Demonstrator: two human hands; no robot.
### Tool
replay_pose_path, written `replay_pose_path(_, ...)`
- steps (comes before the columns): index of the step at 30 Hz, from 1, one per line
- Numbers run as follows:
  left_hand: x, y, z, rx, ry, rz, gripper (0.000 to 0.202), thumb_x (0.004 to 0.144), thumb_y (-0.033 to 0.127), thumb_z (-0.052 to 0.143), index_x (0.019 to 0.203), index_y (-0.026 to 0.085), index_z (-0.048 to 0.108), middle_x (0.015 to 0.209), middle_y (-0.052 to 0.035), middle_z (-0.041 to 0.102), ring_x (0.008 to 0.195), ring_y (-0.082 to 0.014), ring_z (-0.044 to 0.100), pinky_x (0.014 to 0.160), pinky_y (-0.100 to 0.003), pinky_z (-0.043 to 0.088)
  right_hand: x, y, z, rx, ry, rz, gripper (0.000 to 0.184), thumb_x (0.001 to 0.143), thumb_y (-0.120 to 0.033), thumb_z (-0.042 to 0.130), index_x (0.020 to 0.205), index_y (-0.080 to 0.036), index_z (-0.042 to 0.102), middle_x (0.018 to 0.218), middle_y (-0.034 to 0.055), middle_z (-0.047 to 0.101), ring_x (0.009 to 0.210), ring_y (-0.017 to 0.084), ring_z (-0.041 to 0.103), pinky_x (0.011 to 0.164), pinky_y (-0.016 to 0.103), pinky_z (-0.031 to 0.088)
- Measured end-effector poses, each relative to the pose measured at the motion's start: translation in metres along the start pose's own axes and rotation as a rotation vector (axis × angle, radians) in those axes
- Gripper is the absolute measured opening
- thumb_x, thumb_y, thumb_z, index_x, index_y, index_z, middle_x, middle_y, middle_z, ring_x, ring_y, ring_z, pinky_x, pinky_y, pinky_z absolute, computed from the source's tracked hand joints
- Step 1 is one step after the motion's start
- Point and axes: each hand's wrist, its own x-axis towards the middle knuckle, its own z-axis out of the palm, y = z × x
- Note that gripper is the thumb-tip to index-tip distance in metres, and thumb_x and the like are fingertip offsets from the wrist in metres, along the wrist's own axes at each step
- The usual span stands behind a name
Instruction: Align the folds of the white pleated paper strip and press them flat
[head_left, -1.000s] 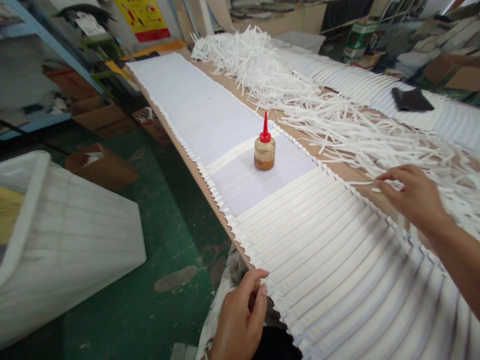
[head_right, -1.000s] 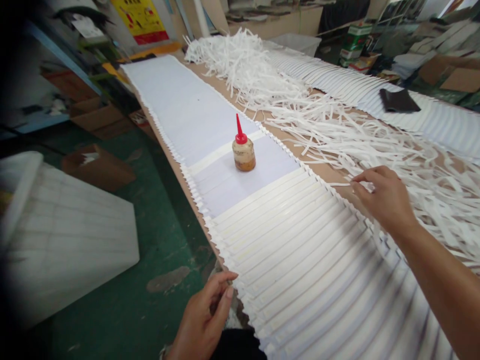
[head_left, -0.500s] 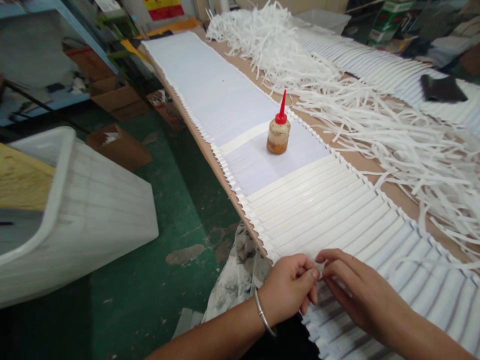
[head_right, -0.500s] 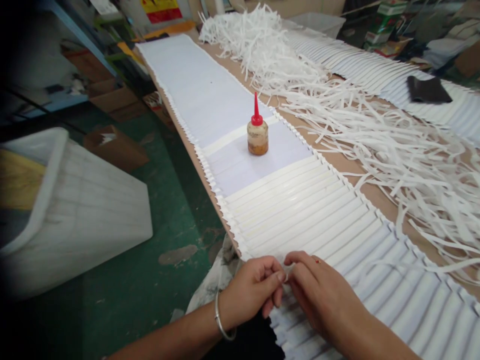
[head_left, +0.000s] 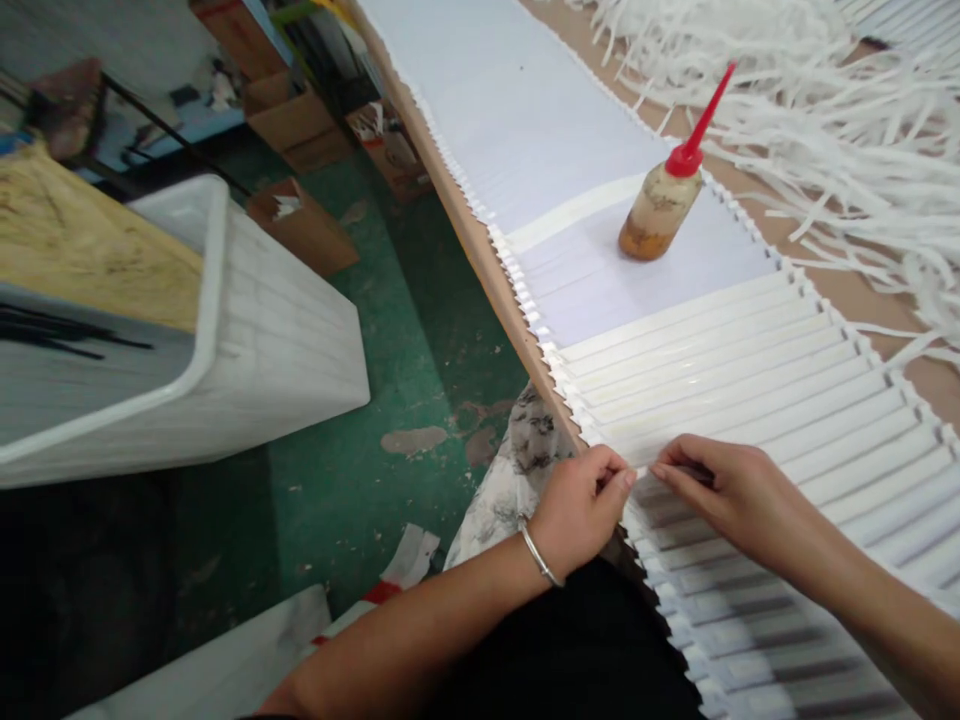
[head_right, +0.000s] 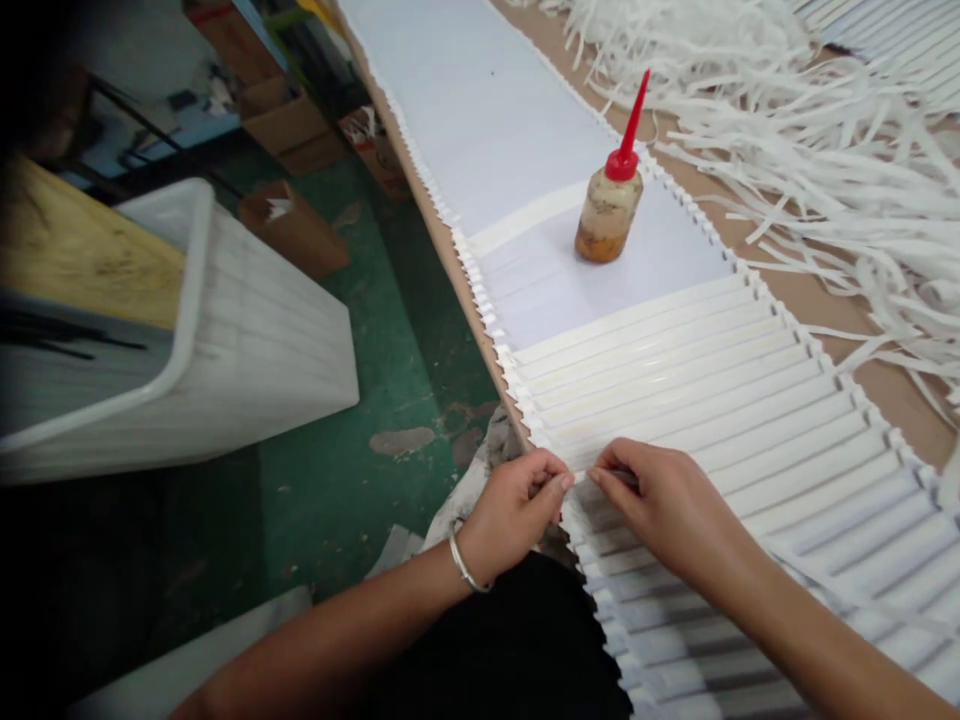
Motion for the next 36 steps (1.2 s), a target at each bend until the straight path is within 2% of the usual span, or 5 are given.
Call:
replay_pose_path(11, -0.003, -0.011, -0.036, 0.17, 0.13, 0.058, 0.019, 0.103, 0.032, 0.054, 0.095, 0.019, 0.066, 0.079, -0.0006, 0.069, 0.072, -0.0154, 0.063, 0.068, -0.027, 0.044, 0.04, -0.005, 0.001, -0.259, 0.07, 0.091, 0.031, 0.089, -0.052, 0.056, 0.081, -0.027, 0.071, 0.069, 0.003, 0.073, 0.062, 0.023, 0.065, 0.06, 0.033, 0.041)
replay_pose_path(15, -0.007, -0.011, -0.035, 0.484, 0.076, 0.253, 0.028, 0.109, 0.027, 0.044, 0.121, 0.019, 0.068, 0.104, -0.0063, 0.076, 0.091, -0.0185, 0.071, 0.082, -0.03, 0.053, 0.043, -0.005, -0.001, -0.278, 0.072, 0.086, 0.029, 0.088, -0.05, 0.058, 0.081, -0.026, 0.072, 0.072, 0.0032, 0.075, 0.062, 0.022, 0.066, 0.06, 0.033, 0.042)
replay_pose_path(20, -0.004, -0.01, -0.033, 0.923, -0.016, 0.418, 0.039, 0.111, 0.024, 0.037, 0.144, 0.023, 0.058, 0.1, -0.0033, 0.073, 0.08, -0.0199, 0.071, 0.067, -0.033, 0.056, 0.046, -0.008, -0.003, -0.318, 0.054, 0.111, 0.026, 0.089, -0.046, 0.057, 0.082, -0.026, 0.073, 0.071, 0.0022, 0.074, 0.063, 0.021, 0.066, 0.062, 0.032, 0.041)
replay_pose_path(29, 0.001, -0.003, -0.026, 1.153, -0.011, 0.35, 0.043, 0.109, 0.024, 0.049, 0.151, 0.024, 0.053, 0.098, -0.0013, 0.071, 0.078, -0.0186, 0.071, 0.06, -0.034, 0.052, 0.05, -0.012, -0.002, -0.395, 0.03, 0.114, 0.025, 0.092, -0.046, 0.058, 0.085, -0.027, 0.073, 0.075, 0.0028, 0.076, 0.07, 0.024, 0.069, 0.065, 0.034, 0.041)
replay_pose_path(36, -0.002, -0.004, -0.027, 1.25, -0.005, 0.422, 0.049, 0.103, 0.021, 0.056, 0.152, 0.017, 0.053, 0.093, -0.0022, 0.07, 0.074, -0.0199, 0.07, 0.058, -0.036, 0.052, 0.039, 0.037, -0.063, -0.342, 0.094, 0.163, 0.04, 0.088, -0.065, 0.058, 0.083, -0.028, 0.072, 0.066, 0.0034, 0.069, 0.059, 0.021, 0.062, 0.059, 0.034, 0.041)
